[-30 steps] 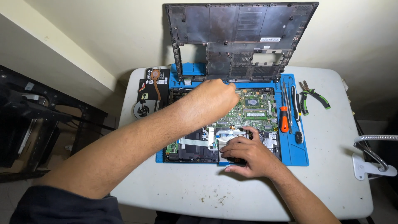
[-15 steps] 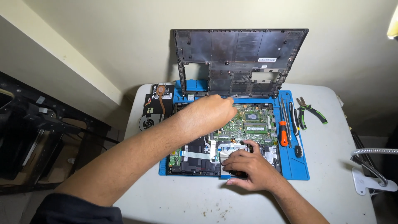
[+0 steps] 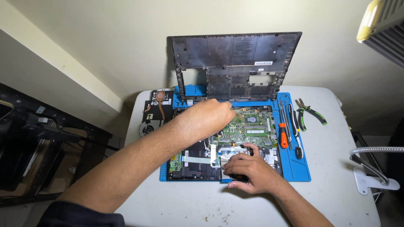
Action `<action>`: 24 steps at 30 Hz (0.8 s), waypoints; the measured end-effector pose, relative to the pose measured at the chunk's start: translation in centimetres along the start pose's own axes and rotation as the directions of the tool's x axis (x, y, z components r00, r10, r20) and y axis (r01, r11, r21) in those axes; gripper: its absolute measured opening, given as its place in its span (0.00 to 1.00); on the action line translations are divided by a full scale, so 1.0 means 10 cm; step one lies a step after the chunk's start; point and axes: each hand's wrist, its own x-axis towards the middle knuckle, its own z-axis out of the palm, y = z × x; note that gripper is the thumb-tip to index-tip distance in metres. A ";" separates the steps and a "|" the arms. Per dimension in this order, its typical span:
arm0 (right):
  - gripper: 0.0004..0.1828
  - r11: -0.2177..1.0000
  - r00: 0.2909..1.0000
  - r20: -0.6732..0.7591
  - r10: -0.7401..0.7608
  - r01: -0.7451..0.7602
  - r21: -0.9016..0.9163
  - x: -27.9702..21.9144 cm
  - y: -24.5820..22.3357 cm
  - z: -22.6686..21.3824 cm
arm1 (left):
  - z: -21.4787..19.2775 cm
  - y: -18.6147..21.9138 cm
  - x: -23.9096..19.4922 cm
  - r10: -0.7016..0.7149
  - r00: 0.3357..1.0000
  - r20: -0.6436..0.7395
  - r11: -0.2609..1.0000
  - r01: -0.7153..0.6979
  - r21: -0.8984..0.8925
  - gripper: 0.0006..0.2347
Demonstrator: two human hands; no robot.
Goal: The person works on a disassembled laptop placed on a blue anti-static mat. They use a screwdriver to remove and tighten screws on the motherboard and chassis, and use their hands to connect and disconnect ribbon cables and wires. The person also handles the laptop's battery and screen assembly.
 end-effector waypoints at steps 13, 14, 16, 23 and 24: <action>0.27 1.000 1.000 0.017 0.012 -0.012 0.017 0.02 -0.01 -0.03 | -0.03 -0.02 0.01 -0.018 0.999 0.030 0.997 0.015 0.078 0.13; 0.28 1.000 1.000 0.027 0.012 -0.012 0.012 0.02 0.01 -0.03 | -0.06 -0.02 0.03 -0.056 0.995 0.078 0.998 0.053 0.040 0.08; 0.29 0.999 0.999 0.046 0.024 -0.025 0.022 -0.01 -0.02 -0.01 | -0.02 0.03 0.03 -0.083 0.987 0.139 0.996 0.086 -0.011 0.11; 0.28 1.000 0.999 0.035 0.016 -0.017 0.023 0.01 -0.02 -0.04 | -0.01 0.00 0.02 -0.063 0.994 0.089 0.998 0.062 0.011 0.09; 0.28 0.999 0.999 0.037 0.014 -0.015 0.032 0.00 -0.01 -0.02 | 0.04 -0.01 0.03 -0.031 0.998 0.059 0.999 0.030 0.020 0.12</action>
